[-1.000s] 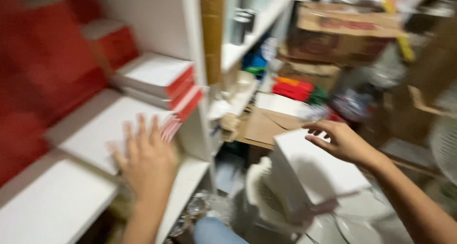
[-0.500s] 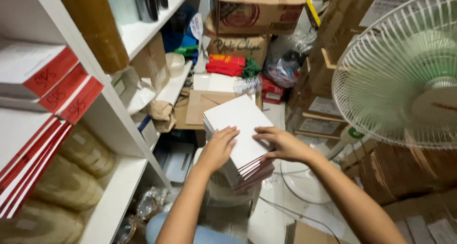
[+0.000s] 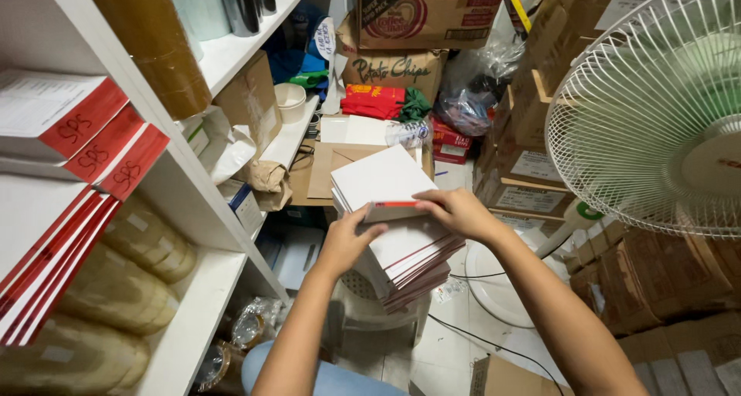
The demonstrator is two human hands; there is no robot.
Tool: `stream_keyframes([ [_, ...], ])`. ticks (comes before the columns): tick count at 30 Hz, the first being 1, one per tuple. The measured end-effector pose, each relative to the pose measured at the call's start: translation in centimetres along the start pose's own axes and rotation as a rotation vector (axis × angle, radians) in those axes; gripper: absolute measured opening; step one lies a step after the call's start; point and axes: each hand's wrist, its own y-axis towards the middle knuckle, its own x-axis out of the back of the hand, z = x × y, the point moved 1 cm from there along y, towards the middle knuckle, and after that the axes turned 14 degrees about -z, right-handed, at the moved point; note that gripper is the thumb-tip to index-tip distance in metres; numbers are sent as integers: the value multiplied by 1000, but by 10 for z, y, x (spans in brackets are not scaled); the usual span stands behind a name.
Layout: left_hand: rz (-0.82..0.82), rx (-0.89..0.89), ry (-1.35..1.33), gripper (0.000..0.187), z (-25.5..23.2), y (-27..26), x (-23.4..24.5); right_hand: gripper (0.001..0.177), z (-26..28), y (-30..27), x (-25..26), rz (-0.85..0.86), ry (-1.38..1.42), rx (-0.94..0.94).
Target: The person organizes stacks of paper and note pads on a shelf by hand, moving them between different stacks and aligning them.
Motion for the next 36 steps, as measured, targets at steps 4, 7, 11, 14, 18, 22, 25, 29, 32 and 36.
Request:
stream_keyframes([
  [4,-52,-41,118,42,2,-1,0,38,1,-6,1,38,-18,28],
  [7,-7,-94,83,34,0,0,-1,86,6,-16,6,144,-5,219],
  [11,18,-94,101,35,-1,1,0,93,6,-20,4,163,-33,168],
  [14,37,-77,115,36,-1,1,2,86,6,-18,4,157,-27,155],
  [18,35,-52,57,34,-5,1,6,74,14,-22,6,103,-52,250],
  [22,47,-62,-13,32,-4,-1,9,49,-1,-27,-7,-38,-17,267],
  [25,61,-78,-55,30,-3,-2,9,38,-3,-26,-11,-130,-75,358],
  [29,70,-97,-14,42,-6,-3,12,36,-5,-21,-11,-123,-71,306],
  [32,76,-113,115,38,-6,-1,9,45,-10,-27,-6,-47,27,288],
  [36,44,-98,226,28,-3,5,5,93,-15,-29,-7,17,62,291],
])
